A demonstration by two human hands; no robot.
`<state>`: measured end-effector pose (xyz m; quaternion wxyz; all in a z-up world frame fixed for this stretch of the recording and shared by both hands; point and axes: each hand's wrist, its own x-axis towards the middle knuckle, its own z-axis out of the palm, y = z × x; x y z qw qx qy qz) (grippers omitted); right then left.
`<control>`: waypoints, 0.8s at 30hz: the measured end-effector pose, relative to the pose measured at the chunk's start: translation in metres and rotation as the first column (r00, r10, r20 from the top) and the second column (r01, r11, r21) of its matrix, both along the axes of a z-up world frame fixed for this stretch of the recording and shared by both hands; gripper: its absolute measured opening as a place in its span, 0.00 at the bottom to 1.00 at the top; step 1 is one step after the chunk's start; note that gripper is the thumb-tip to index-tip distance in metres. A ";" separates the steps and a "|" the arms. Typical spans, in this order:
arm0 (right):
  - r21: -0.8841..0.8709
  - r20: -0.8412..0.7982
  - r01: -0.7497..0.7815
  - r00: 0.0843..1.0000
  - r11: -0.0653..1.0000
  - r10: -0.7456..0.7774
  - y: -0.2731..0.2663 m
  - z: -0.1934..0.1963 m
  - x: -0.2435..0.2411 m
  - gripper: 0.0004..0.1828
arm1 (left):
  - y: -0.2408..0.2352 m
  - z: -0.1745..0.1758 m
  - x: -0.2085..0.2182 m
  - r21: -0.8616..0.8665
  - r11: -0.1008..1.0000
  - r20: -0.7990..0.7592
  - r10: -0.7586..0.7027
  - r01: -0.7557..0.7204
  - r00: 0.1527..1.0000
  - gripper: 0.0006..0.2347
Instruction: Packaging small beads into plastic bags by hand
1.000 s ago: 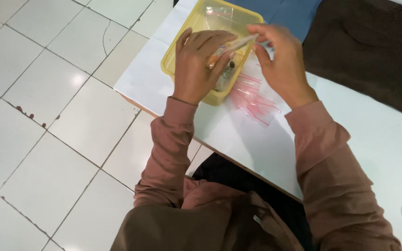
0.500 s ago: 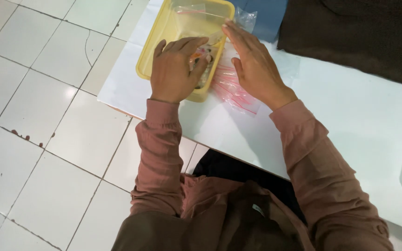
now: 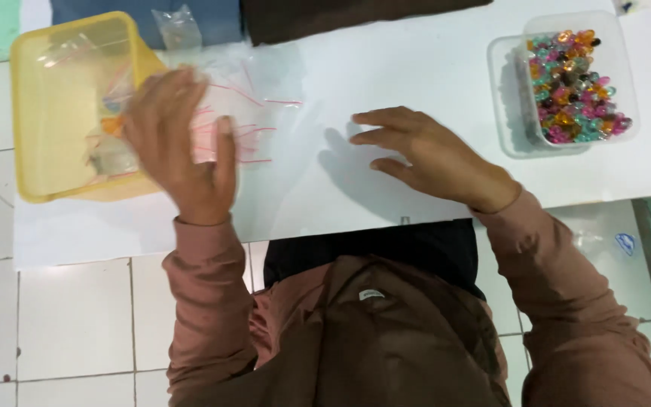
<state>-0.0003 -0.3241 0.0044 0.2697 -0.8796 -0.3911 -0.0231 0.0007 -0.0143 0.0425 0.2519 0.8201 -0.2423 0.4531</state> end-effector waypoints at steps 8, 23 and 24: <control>0.024 0.091 0.416 0.904 0.909 -0.417 -0.137 0.034 -0.068 0.15 | -0.189 -0.069 0.043 0.261 0.788 -0.199 -0.522 0.558 0.829 0.16; -0.082 0.012 0.446 0.895 0.891 -0.447 -0.202 0.000 -0.007 0.21 | -0.289 -0.100 0.055 0.290 0.618 -0.124 -0.733 0.731 0.669 0.11; -0.089 0.009 0.451 0.892 0.888 -0.452 -0.207 -0.003 0.003 0.26 | -0.288 -0.098 0.055 0.302 0.623 -0.130 -0.723 0.721 0.679 0.11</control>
